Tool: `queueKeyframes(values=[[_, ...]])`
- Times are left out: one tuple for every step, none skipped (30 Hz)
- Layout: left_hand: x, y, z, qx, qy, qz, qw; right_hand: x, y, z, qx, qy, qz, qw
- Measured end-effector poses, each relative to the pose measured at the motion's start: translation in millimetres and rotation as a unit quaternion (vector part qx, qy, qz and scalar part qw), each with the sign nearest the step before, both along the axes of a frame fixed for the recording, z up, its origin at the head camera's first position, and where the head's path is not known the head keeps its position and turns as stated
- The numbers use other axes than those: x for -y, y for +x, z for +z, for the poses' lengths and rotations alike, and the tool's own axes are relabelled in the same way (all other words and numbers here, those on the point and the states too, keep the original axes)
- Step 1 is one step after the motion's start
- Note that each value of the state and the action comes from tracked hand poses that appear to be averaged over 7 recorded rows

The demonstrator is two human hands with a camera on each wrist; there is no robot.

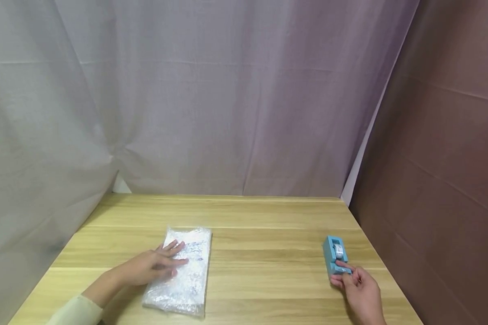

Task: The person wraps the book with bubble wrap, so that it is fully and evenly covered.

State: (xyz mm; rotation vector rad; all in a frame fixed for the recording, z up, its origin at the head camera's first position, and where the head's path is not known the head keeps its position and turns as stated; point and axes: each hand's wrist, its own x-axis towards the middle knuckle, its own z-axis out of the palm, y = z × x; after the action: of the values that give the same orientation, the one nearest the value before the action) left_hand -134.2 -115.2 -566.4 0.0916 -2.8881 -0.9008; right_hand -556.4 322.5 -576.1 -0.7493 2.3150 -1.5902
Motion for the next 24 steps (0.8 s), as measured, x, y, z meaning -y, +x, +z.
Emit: queueKeyframes(values=[[-0.1,0.0,0.2,0.0,0.0,0.0,1.0,-0.3,0.1,-0.7,0.001,0.002,-0.004,1.0],[-0.1,0.1,0.3,0.0,0.001,0.0,1.0,-0.5,0.1,-1.3,0.002,0.0,-0.006,1.0],[-0.2,0.1,0.4,0.001,0.002,-0.001,1.0,-0.5,-0.6,-2.0,0.007,-0.007,-0.006,0.9999],[-0.3,0.2,0.5,0.001,0.002,-0.001,1.0,-0.6,-1.0,-2.4,0.015,-0.014,-0.006,0.9998],[-0.4,0.2,0.6,0.001,0.002,-0.001,1.0,-0.6,-1.3,-2.5,0.02,-0.021,-0.006,0.9996],[-0.4,0.2,0.7,0.001,0.003,-0.001,1.0,-0.5,-1.7,-2.3,0.029,-0.032,-0.006,0.999],[-0.6,0.2,0.9,0.001,0.004,-0.002,1.0,-0.5,-2.0,-1.9,0.04,-0.044,-0.005,0.9982],[-0.7,0.1,1.0,0.001,0.004,-0.002,1.0,-0.6,-2.0,-1.5,0.046,-0.05,-0.005,0.9977],[-0.8,0.0,1.1,0.001,0.004,-0.002,1.0,-0.8,-2.2,-0.9,0.058,-0.059,-0.005,0.9966],[-0.9,-0.1,0.9,0.0,0.004,-0.003,1.0,-1.2,-1.6,0.1,0.063,-0.061,-0.008,0.9961],[-0.8,-0.3,0.7,0.0,0.005,-0.003,1.0,-1.8,-0.9,1.3,0.066,-0.061,-0.01,0.9959],[-0.8,-0.6,0.5,0.0,0.006,-0.004,1.0,-2.3,-0.2,2.2,0.067,-0.058,-0.013,0.9959],[-0.6,-0.8,0.2,-0.001,0.006,-0.004,1.0,-3.1,0.4,3.1,0.061,-0.049,-0.016,0.9968],[-0.3,-0.9,-0.2,-0.001,0.005,-0.005,1.0,-3.9,1.0,3.8,0.052,-0.035,-0.02,0.9978],[0.0,-1.0,-0.6,-0.002,0.004,-0.005,1.0,-5.0,1.7,4.5,0.049,-0.026,-0.024,0.9982],[0.4,-1.1,-1.0,-0.002,0.002,-0.005,1.0,-6.2,2.5,5.2,0.037,-0.013,-0.029,0.9988],[0.8,-1.0,-1.2,-0.003,0.002,-0.006,1.0,-7.5,3.3,5.7,0.025,-0.001,-0.034,0.9991],[1.3,-0.9,-1.5,-0.003,0.003,-0.006,1.0,-8.7,3.9,6.0,0.011,0.01,-0.039,0.9991],[1.7,-0.7,-1.7,-0.003,0.002,-0.005,1.0,-9.8,4.7,6.5,-0.003,0.017,-0.044,0.9989],[2.2,-0.4,-2.0,-0.003,0.002,-0.005,1.0,-10.9,5.6,6.7,-0.021,0.025,-0.05,0.9982],[2.6,-0.2,-2.3,-0.002,0.003,-0.005,1.0,-11.9,6.6,6.9,-0.042,0.032,-0.055,0.9971],[3.1,0.2,-2.5,-0.001,0.004,-0.004,1.0,-12.3,7.5,7.0,-0.067,0.036,-0.059,0.9953],[3.4,0.5,-2.7,0.0,0.005,-0.003,1.0,-12.8,8.9,7.1,-0.092,0.04,-0.061,0.993],[3.8,0.8,-3.1,0.0,0.004,-0.002,1.0,-12.8,10.5,7.2,-0.118,0.036,-0.061,0.9905]])
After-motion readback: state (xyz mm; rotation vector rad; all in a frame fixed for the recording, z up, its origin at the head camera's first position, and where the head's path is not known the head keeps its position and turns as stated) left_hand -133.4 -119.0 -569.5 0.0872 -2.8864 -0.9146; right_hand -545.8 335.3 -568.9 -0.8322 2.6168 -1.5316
